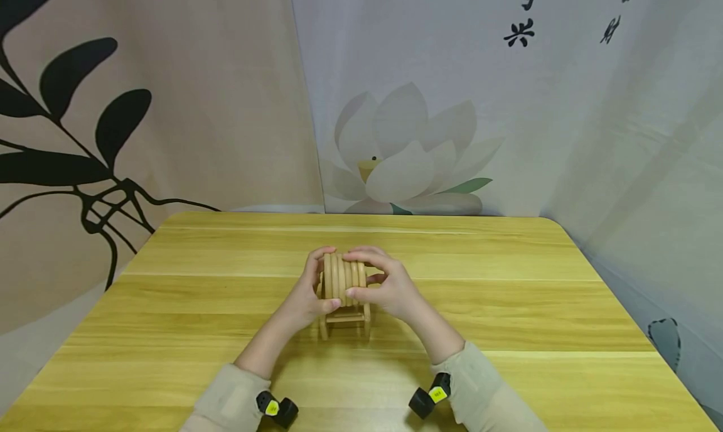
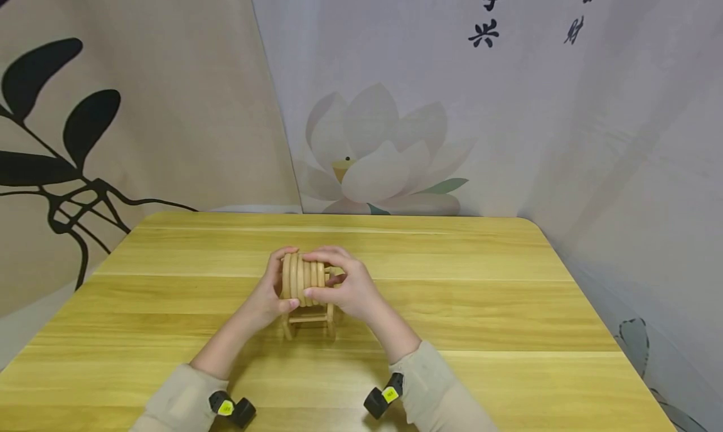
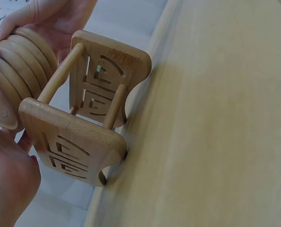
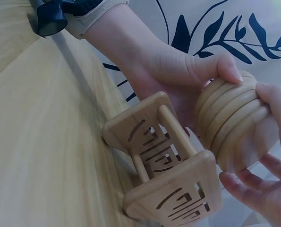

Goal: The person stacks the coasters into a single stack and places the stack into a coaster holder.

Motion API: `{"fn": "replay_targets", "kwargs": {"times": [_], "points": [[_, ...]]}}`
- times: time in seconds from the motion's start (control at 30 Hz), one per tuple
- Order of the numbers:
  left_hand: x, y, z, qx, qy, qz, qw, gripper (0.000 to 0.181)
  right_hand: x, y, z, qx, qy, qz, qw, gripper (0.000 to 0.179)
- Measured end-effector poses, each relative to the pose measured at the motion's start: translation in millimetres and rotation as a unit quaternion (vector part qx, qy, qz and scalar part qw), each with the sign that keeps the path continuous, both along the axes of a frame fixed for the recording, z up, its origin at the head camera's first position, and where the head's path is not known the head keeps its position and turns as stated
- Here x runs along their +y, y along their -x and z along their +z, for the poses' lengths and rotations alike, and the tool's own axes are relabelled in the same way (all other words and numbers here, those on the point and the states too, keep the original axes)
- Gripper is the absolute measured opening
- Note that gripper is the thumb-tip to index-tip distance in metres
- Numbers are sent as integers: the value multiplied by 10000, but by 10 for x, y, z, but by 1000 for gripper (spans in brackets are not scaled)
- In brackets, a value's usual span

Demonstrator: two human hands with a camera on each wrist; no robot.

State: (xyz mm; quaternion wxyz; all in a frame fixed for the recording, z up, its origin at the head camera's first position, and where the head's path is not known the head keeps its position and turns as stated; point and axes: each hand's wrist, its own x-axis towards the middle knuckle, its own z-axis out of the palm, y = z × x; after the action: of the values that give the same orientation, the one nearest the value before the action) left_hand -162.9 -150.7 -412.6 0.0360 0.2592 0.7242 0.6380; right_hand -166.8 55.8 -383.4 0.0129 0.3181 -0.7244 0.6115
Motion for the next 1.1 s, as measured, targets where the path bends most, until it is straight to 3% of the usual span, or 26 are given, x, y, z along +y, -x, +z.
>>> {"fn": "replay_targets", "kwargs": {"times": [0.43, 1.1], "points": [[-7, 44, -54, -7, 38, -55, 10000, 88, -17, 10, -38, -55, 31, -101, 9999, 51], [8, 57, -116, -53, -255, -98, 9996, 88, -39, -15, -67, 284, -46, -292, 9992, 52]]}}
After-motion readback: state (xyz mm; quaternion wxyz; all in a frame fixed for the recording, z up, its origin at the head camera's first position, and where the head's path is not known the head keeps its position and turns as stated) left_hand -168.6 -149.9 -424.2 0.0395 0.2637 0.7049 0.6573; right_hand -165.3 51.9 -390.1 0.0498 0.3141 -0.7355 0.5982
